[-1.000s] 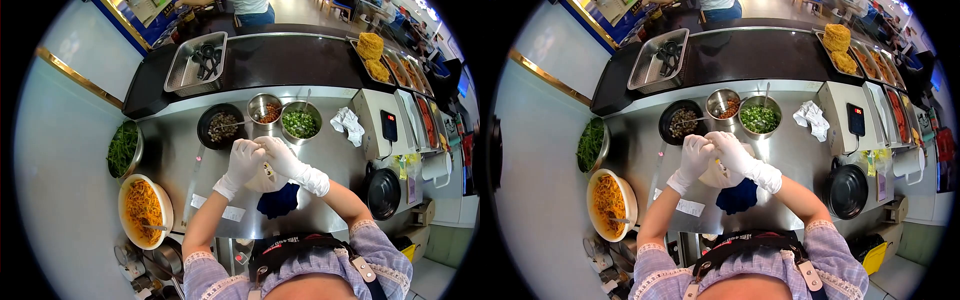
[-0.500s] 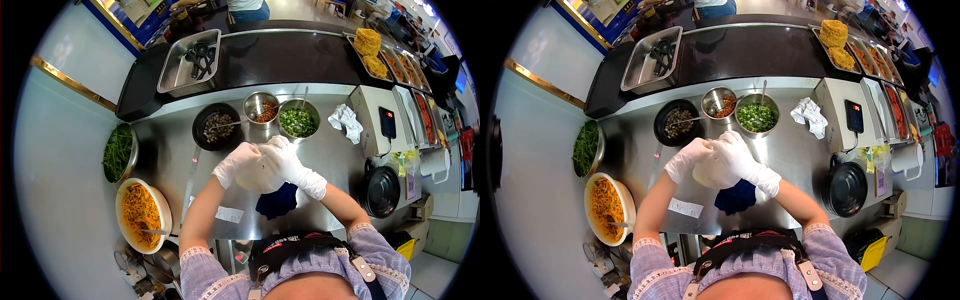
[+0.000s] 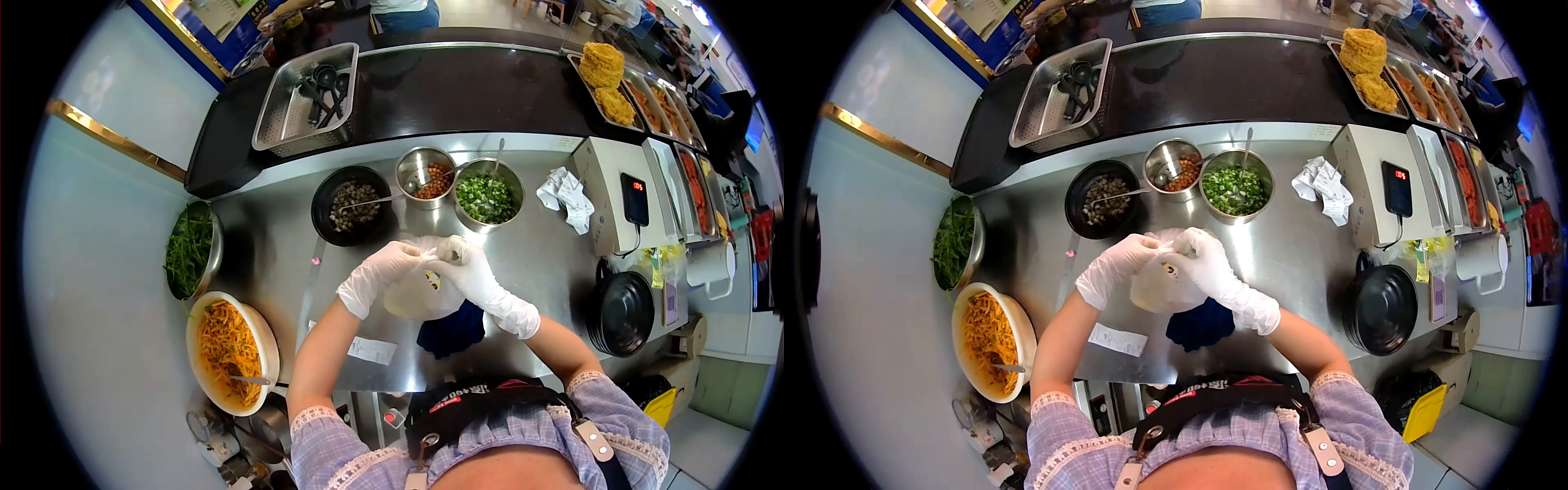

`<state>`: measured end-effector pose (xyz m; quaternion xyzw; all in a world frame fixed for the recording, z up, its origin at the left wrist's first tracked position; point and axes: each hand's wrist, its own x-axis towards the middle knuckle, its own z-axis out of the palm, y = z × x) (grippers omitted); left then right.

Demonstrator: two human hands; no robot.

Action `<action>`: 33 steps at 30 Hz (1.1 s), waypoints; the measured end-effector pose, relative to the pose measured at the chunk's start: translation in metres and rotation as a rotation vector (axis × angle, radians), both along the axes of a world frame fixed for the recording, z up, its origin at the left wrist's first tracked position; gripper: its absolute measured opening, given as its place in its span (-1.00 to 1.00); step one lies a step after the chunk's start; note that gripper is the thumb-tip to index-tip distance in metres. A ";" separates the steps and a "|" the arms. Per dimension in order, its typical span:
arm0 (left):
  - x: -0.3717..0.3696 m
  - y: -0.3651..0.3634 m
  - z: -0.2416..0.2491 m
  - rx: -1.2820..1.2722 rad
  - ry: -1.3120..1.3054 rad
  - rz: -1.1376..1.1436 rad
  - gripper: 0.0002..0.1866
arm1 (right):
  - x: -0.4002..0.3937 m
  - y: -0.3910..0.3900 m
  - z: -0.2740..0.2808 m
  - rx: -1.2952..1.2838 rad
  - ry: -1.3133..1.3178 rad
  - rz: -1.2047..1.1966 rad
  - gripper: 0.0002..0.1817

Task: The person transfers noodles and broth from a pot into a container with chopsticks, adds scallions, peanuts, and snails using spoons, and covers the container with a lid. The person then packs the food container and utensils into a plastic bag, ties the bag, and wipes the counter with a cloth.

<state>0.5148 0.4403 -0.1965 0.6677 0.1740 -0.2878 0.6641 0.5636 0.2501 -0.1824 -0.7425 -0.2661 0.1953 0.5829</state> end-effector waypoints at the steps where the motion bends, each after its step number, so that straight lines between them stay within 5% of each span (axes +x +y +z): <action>1: -0.003 0.001 0.001 -0.018 -0.005 0.029 -0.64 | 0.001 0.004 0.003 -0.031 -0.010 0.004 -0.80; 7: -0.018 0.008 0.004 -0.078 0.026 0.108 -0.71 | 0.005 0.020 0.007 -0.045 -0.428 0.094 -0.74; 13: -0.034 0.003 -0.003 -0.134 0.045 0.288 -0.65 | 0.008 0.027 0.031 -0.149 -0.125 0.233 -0.80; 19: -0.054 0.003 -0.008 -0.539 -0.023 0.387 -0.75 | 0.019 0.033 0.017 -0.095 -0.484 0.284 -0.80; 22: -0.053 0.012 0.022 -0.510 -0.018 0.365 -0.83 | 0.020 0.032 0.013 -0.125 -0.361 0.273 -0.84; 24: -0.053 0.014 0.045 -0.056 -0.167 0.287 -0.80 | 0.017 0.032 0.018 -0.144 -0.271 0.249 -0.81; 29: -0.053 0.024 0.038 0.185 -0.227 0.199 -0.85 | 0.019 0.024 0.001 -0.147 -0.427 0.191 -0.85; 33: -0.071 0.042 -0.029 0.491 -0.384 0.291 -0.91 | 0.022 -0.002 -0.032 -0.274 -0.431 0.034 -0.86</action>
